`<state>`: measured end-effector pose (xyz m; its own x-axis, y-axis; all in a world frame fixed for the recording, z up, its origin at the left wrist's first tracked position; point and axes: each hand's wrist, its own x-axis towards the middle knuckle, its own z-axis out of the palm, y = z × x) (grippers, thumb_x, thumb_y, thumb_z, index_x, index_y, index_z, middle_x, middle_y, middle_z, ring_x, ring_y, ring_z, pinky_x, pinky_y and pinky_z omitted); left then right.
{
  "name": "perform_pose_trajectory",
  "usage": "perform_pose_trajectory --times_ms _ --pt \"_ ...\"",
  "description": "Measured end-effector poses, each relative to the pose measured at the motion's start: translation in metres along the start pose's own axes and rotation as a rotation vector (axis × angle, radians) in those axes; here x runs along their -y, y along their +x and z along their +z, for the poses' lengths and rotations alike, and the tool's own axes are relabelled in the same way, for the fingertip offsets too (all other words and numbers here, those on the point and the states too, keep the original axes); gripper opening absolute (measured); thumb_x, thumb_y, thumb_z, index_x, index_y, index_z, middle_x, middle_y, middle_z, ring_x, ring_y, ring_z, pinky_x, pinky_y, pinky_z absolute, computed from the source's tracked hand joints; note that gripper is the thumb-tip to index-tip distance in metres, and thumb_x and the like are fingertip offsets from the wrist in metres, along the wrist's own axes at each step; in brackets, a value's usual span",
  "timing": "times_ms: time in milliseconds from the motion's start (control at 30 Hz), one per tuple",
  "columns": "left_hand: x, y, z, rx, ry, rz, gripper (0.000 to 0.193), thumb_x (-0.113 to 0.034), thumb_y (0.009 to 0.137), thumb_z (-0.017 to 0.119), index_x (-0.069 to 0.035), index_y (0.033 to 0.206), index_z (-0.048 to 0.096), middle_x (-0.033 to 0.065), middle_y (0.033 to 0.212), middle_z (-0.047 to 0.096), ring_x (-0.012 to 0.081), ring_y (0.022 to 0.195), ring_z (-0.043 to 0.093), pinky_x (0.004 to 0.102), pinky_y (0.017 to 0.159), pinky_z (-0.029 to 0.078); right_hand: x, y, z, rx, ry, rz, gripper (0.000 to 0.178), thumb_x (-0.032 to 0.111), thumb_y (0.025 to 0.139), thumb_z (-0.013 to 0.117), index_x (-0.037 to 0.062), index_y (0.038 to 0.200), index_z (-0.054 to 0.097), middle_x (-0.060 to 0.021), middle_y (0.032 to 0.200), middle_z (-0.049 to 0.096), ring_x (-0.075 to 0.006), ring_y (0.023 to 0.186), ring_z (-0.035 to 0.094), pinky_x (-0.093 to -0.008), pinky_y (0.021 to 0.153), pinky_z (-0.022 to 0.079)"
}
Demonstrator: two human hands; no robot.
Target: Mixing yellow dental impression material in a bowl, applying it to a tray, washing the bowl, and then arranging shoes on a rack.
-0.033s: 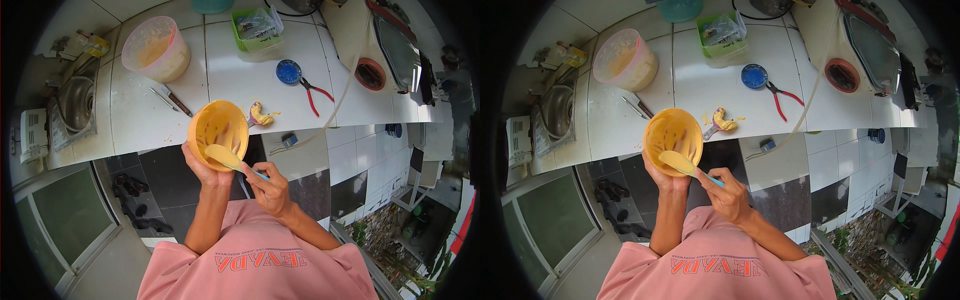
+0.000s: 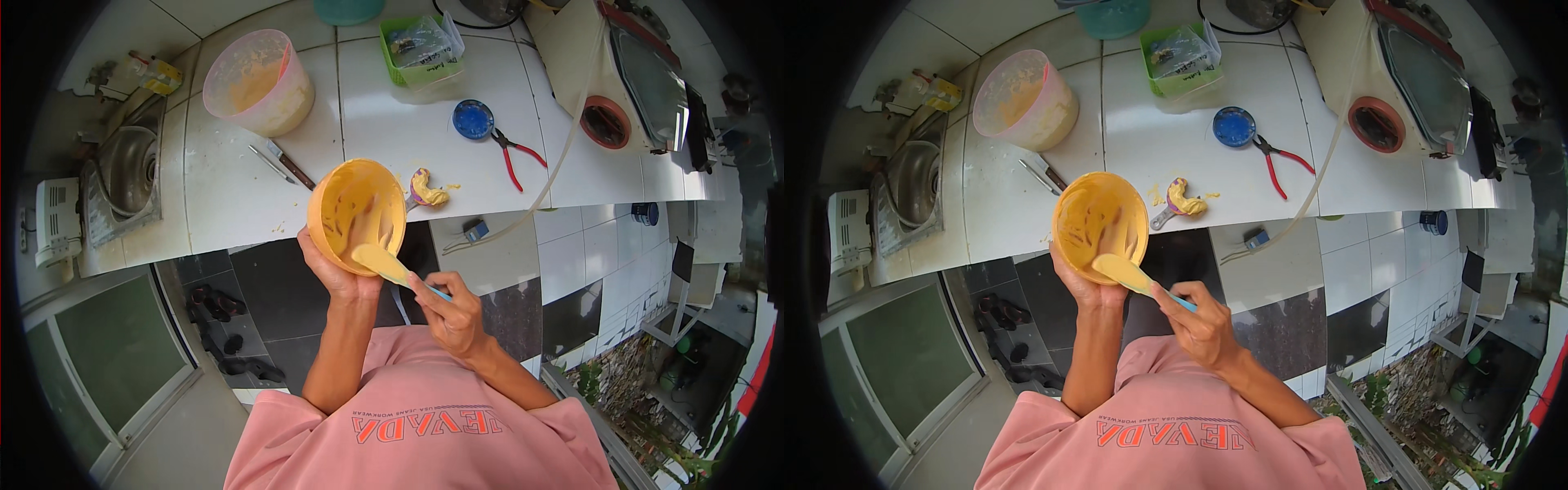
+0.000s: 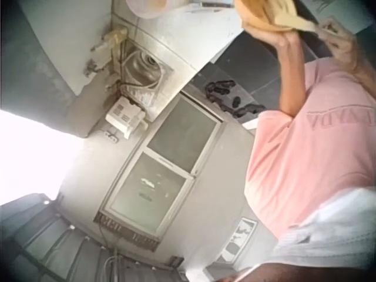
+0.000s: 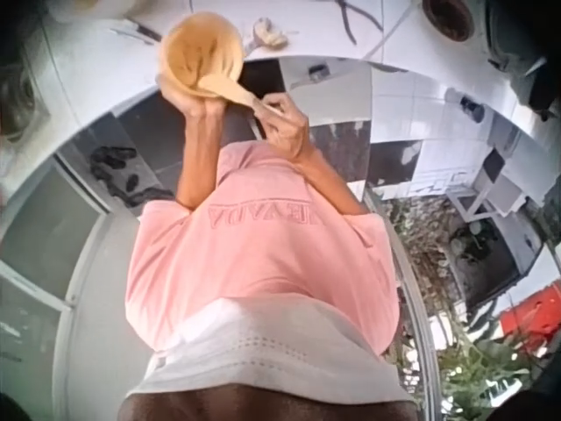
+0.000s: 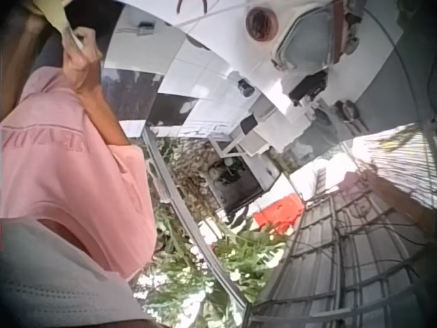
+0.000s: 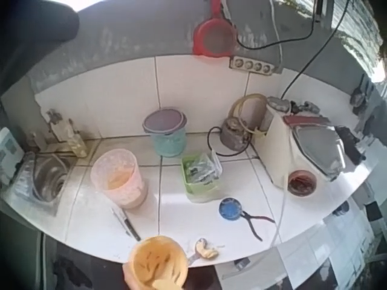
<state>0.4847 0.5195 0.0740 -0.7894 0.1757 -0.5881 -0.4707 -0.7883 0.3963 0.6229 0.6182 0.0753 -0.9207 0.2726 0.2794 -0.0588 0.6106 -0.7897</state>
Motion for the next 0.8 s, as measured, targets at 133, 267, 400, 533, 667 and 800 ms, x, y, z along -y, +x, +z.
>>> perform_pose_trajectory --times_ms 133,267,400,533,667,800 --pt "-0.013 0.015 0.017 0.089 0.007 -0.041 0.049 -0.043 0.092 0.035 -0.008 0.121 0.055 0.0076 0.118 0.059 0.0243 0.109 0.057 0.0395 0.093 0.049 0.007 0.000 -0.046 -0.103 0.003 0.118 0.038 -0.006 0.080 0.064 0.0060 0.116 0.067 -0.0084 0.079 0.059 -0.0186 0.056 0.055 -0.0282 0.050 0.045" --pt "-0.025 0.031 0.033 0.318 0.018 -0.114 0.049 -0.044 0.093 0.037 -0.006 0.118 0.054 0.0115 0.118 0.060 0.0258 0.111 0.057 0.0392 0.094 0.048 0.015 0.048 -0.067 -0.029 -0.055 0.207 0.033 -0.004 0.082 0.062 0.0024 0.113 0.067 -0.0080 0.070 0.057 -0.0187 0.054 0.054 -0.0289 0.050 0.044" --pt "-0.034 0.051 0.047 0.466 0.196 -0.158 0.052 -0.044 0.094 0.036 -0.005 0.122 0.054 0.0194 0.132 0.052 0.0312 0.119 0.052 0.0424 0.103 0.041 0.016 0.087 -0.048 0.056 -0.086 0.249 0.027 0.004 0.087 0.059 0.0014 0.112 0.068 -0.0073 0.066 0.058 -0.0129 0.052 0.052 -0.0282 0.049 0.043" --pt "-0.040 0.081 0.039 0.489 0.285 -0.229 0.054 -0.045 0.093 0.036 -0.004 0.124 0.052 0.0224 0.139 0.045 0.0335 0.122 0.049 0.0460 0.104 0.040 0.018 0.079 -0.008 0.226 0.841 0.918 0.028 0.011 0.092 0.056 0.0029 0.117 0.066 0.0013 0.066 0.058 -0.0021 0.055 0.044 -0.0193 0.047 0.034" --pt "-0.054 0.103 0.006 0.476 0.325 -0.493 0.059 -0.047 0.093 0.038 -0.003 0.132 0.049 0.0222 0.145 0.038 0.0342 0.123 0.049 0.0480 0.105 0.039 0.028 0.045 0.027 -0.062 1.001 0.940 0.028 0.011 0.093 0.059 -0.0034 0.116 0.064 -0.0016 0.067 0.059 -0.0016 0.054 0.045 -0.0168 0.046 0.033" --pt "-0.054 0.101 -0.029 0.437 0.471 -0.764 0.069 -0.047 0.092 0.038 0.001 0.142 0.034 0.0203 0.151 0.028 0.0356 0.126 0.046 0.0483 0.105 0.038 0.031 0.020 0.036 -0.520 0.666 1.018 0.026 0.009 0.093 0.058 -0.0052 0.114 0.064 -0.0061 0.069 0.062 -0.0016 0.050 0.045 -0.0168 0.044 0.032"
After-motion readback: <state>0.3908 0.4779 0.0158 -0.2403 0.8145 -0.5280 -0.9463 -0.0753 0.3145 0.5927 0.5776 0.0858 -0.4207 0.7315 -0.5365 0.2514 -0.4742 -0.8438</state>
